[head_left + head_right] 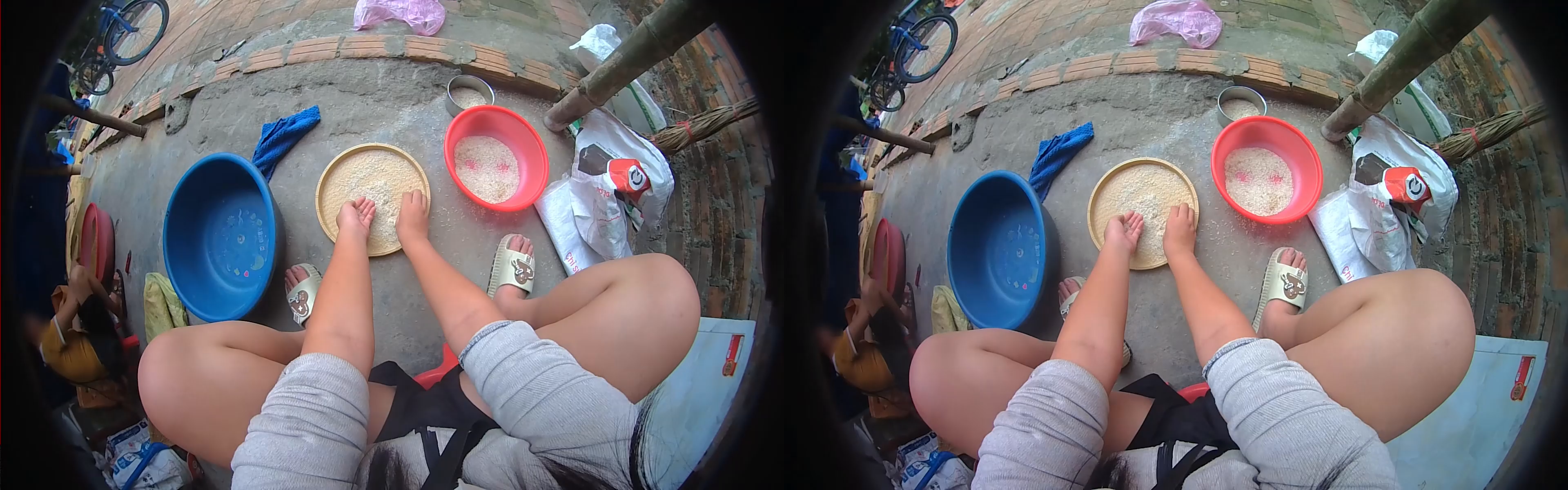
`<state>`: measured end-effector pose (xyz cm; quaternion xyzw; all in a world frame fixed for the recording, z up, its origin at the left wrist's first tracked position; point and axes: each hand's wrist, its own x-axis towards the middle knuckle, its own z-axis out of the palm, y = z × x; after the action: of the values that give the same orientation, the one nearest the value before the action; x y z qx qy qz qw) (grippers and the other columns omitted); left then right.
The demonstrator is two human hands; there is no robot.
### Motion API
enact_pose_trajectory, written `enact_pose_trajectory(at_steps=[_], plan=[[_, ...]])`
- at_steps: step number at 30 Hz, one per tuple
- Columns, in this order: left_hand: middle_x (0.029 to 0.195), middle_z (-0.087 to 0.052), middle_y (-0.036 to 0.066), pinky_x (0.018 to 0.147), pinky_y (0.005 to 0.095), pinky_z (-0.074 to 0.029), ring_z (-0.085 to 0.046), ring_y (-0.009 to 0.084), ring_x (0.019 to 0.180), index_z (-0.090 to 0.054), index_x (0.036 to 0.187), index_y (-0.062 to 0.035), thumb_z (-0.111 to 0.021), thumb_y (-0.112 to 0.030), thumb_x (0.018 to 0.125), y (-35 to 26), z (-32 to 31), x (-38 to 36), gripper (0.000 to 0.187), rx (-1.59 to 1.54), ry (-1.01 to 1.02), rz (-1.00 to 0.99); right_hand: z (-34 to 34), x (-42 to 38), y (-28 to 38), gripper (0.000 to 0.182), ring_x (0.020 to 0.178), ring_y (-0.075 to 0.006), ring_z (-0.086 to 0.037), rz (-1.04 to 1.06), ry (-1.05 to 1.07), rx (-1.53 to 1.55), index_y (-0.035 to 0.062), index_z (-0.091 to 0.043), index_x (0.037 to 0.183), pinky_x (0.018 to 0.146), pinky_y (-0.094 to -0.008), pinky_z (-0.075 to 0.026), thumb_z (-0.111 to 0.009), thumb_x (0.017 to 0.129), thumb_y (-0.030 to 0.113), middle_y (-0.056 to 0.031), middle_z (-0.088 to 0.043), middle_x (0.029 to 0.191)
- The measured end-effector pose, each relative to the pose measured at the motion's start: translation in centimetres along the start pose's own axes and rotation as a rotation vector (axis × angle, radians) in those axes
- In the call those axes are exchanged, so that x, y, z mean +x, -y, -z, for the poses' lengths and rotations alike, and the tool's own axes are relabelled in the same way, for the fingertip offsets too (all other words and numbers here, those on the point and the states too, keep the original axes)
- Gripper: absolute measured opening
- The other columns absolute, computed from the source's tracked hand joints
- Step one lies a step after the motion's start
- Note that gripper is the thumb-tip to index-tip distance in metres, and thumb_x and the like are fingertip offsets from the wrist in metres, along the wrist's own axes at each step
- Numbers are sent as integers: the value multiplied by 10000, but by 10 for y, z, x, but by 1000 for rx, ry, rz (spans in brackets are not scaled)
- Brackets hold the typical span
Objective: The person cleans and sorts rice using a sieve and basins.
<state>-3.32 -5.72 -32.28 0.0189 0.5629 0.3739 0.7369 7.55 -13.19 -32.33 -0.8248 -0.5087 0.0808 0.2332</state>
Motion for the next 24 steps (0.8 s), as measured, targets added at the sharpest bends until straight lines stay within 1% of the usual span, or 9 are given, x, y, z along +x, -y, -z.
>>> enact_pose_trajectory(at_steps=[6,9,11,12,14,17,19,22,24], plan=[[1159,-517,221,860,350,-467,-539,293,1056,-437,1175,100,-309,-148,875,7,1,4,410,93,-29,-55,-12,-13,11,115,821,-290,-541,-33,-75,194,15,-585,819,743,-371,-458,-561,709,-9,-135,-538,865],[1076,-557,199,840,346,-475,-561,282,998,-465,1136,91,-314,-147,874,11,8,19,385,123,-50,-35,-12,-9,27,88,722,-262,-581,-214,-92,527,3,-606,777,681,-338,-483,-557,703,-2,-119,-585,781],[973,-580,166,837,348,-477,-575,272,926,-485,1101,76,-318,-149,874,18,26,57,361,40,58,28,14,-7,52,75,765,-300,-578,-293,69,907,22,-618,739,692,-352,-472,-552,704,18,-140,-590,763],[973,-580,166,837,348,-477,-575,272,926,-485,1101,76,-318,-149,874,17,26,54,361,38,55,30,4,-5,55,102,768,-302,-578,-210,97,856,26,-630,736,707,-349,-471,-532,706,24,-131,-592,750],[1155,-506,173,914,372,-436,-514,276,1057,-468,1108,40,-295,-144,877,9,19,39,342,-30,121,91,4,3,54,111,787,-293,-577,-147,98,772,36,-635,739,723,-354,-467,-528,712,32,-127,-598,769],[1032,-548,173,854,357,-466,-552,266,963,-477,1121,58,-309,-160,878,4,5,9,368,-60,-3,-14,8,18,44,175,933,-270,-539,-98,67,564,39,-632,864,806,-360,-441,-520,729,54,-126,-594,928],[1075,-534,185,866,360,-460,-541,273,997,-468,1138,60,-308,-162,877,4,6,7,378,-32,-10,-21,2,25,27,265,1039,-271,-473,-97,-224,239,15,-570,1005,861,-356,-417,-519,746,44,-126,-529,1092],[1138,-513,206,888,366,-448,-526,289,1048,-451,1167,68,-307,-163,874,7,4,4,400,20,-9,-29,-9,20,-4,315,1051,-307,-445,41,-200,4,-15,-525,1042,920,-349,-371,-516,727,-11,-156,-487,1115],[1164,-504,225,905,372,-440,-519,303,1071,-443,1178,81,-306,-163,870,5,1,1,416,45,-8,-22,-1,12,-8,187,999,-266,-472,100,-20,-67,25,-526,958,868,-347,-425,-475,778,20,-111,-480,1055]])
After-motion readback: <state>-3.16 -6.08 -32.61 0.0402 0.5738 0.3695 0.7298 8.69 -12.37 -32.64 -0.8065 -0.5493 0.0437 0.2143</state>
